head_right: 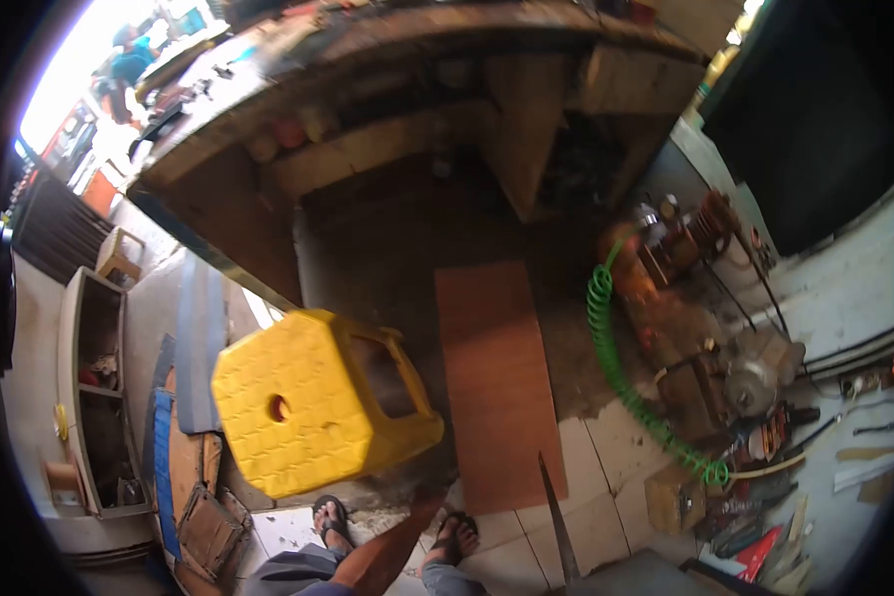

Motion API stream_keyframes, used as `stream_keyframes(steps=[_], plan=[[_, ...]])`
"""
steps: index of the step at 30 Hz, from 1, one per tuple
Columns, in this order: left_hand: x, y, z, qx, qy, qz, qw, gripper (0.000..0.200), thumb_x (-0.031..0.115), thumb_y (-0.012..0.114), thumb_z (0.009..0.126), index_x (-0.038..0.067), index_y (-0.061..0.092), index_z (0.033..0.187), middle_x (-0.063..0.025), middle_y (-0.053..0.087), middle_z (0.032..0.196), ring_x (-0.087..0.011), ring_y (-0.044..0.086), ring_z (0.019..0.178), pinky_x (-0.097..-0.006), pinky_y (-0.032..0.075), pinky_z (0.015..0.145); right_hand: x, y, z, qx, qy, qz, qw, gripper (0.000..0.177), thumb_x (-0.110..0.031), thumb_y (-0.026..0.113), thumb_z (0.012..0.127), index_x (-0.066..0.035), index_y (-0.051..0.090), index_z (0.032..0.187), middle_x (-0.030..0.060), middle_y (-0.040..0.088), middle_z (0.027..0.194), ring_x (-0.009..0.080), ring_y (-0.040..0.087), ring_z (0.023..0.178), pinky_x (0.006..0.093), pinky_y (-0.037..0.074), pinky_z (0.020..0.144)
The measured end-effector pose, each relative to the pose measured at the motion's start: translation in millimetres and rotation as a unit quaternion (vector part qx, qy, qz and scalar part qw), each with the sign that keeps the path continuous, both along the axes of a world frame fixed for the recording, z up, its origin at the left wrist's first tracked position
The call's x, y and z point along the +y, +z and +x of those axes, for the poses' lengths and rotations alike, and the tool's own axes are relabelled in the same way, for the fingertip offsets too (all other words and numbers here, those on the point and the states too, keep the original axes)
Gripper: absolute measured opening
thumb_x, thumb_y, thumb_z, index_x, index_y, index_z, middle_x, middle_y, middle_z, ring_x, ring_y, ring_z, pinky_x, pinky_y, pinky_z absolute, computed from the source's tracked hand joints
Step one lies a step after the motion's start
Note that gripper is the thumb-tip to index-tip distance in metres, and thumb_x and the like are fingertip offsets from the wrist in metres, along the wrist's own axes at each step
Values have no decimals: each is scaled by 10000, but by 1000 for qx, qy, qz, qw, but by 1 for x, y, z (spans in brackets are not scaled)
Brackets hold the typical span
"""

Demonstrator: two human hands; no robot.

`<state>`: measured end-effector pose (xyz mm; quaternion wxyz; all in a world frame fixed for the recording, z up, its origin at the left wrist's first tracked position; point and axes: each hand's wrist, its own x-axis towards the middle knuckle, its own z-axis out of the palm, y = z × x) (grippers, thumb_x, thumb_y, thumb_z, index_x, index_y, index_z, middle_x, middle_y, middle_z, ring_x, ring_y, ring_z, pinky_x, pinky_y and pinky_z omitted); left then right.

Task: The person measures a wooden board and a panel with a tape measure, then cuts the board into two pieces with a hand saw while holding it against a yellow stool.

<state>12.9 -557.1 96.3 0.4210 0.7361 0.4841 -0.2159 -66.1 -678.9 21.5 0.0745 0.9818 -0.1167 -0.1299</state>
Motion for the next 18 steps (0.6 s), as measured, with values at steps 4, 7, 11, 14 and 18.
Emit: stream_keyframes(steps=[4, 7, 11, 14, 18], plan=[[-32, -30, 12, 77, 39, -7, 996, 619, 508, 615, 902, -4, 631, 1249, -246, 633, 1259, -365, 553, 1248, -454, 462, 1018, -6, 0, 3, 196, -98, 96, 971, 633, -658, 287, 976, -185, 600, 1258, 87, 597, 1257, 277, 501, 1218, 459, 312, 1090], [-40, -70, 39, 118, 78, 7, 990, 622, 514, 595, 925, -12, 635, 1255, -226, 642, 1266, -335, 543, 1271, -442, 450, 1034, -10, -19, -14, 154, -125, 122, 973, 717, -688, 223, 975, -171, 584, 1317, 79, 570, 1347, 295, 449, 1304, 464, 248, 1144], [-58, -147, 81, 153, 115, 16, 981, 628, 521, 576, 949, -20, 638, 1262, -206, 650, 1272, -306, 534, 1293, -430, 438, 1050, -15, -10, -8, 200, -115, 153, 961, 766, -703, 202, 969, -163, 525, 1406, 112, 526, 1422, 334, 400, 1361, 479, 193, 1178], [-48, -79, 98, 7, 207, -189, 960, 466, 385, 653, 933, 74, 612, 1277, -110, 679, 1053, -246, 644, 908, -437, 515, 786, -17, -19, -17, 176, -120, 178, 961, 799, -716, 182, 965, -160, 489, 1449, 126, 517, 1431, 348, 400, 1359, 481, 172, 1189], [-64, -27, 110, -63, 290, -279, 913, 405, 263, 657, 941, -11, 608, 1236, -165, 665, 1159, -247, 637, 1019, -373, 523, 802, -12, 16, -2, 199, -143, 232, 942, 828, -715, 168, 966, -124, 461, 1466, 139, 390, 1567, 331, 278, 1469, 468, 102, 1216]])
